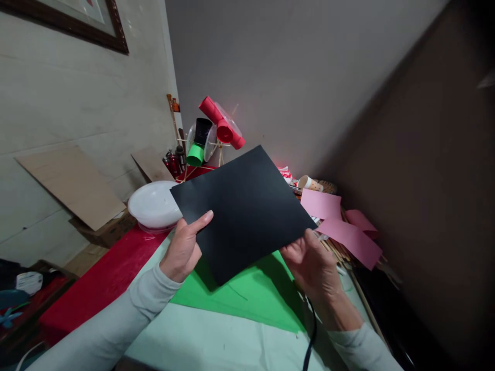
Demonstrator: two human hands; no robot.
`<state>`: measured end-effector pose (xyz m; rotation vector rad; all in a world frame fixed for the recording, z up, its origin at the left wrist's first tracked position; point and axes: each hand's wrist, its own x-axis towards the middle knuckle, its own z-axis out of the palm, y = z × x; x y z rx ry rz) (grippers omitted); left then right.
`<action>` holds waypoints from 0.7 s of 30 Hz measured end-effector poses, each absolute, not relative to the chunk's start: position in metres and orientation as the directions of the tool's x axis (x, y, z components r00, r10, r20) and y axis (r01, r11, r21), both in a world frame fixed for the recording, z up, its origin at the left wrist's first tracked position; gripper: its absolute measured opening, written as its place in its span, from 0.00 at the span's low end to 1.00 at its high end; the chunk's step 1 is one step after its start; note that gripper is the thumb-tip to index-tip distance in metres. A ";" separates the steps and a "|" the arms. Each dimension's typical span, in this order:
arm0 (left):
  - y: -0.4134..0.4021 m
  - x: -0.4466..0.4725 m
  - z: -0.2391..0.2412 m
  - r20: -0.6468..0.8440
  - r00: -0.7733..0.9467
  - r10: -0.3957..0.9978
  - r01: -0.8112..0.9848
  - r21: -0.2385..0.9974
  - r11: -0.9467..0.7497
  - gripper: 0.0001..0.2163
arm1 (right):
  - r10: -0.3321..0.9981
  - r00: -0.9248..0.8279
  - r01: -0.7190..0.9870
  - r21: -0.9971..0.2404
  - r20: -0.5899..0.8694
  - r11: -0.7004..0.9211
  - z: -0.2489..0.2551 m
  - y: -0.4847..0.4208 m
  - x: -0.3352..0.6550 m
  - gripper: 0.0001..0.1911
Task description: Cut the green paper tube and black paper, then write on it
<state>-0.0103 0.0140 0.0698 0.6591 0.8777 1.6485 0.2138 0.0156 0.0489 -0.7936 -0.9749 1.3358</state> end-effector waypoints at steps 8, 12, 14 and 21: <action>0.003 0.028 0.058 -0.055 -0.371 0.927 -0.571 0.801 -0.181 0.22 | 0.984 -0.155 -0.426 -0.894 -0.083 -0.143 0.029 -0.008 0.169 0.17; 0.007 0.028 0.056 -0.046 -0.318 0.947 -0.565 0.812 -0.150 0.18 | 0.984 -0.141 -0.513 -0.842 -0.112 -0.169 0.030 -0.009 0.169 0.22; 0.016 0.017 0.057 -0.017 -0.302 0.953 -0.557 0.814 -0.162 0.17 | 0.985 -0.126 -0.513 -0.843 -0.114 -0.164 0.030 -0.004 0.175 0.22; 0.033 -0.055 0.066 0.015 -0.236 0.972 -0.434 0.893 -0.120 0.20 | 0.970 -0.223 -0.403 -0.897 -0.099 -0.184 0.024 0.007 0.185 0.20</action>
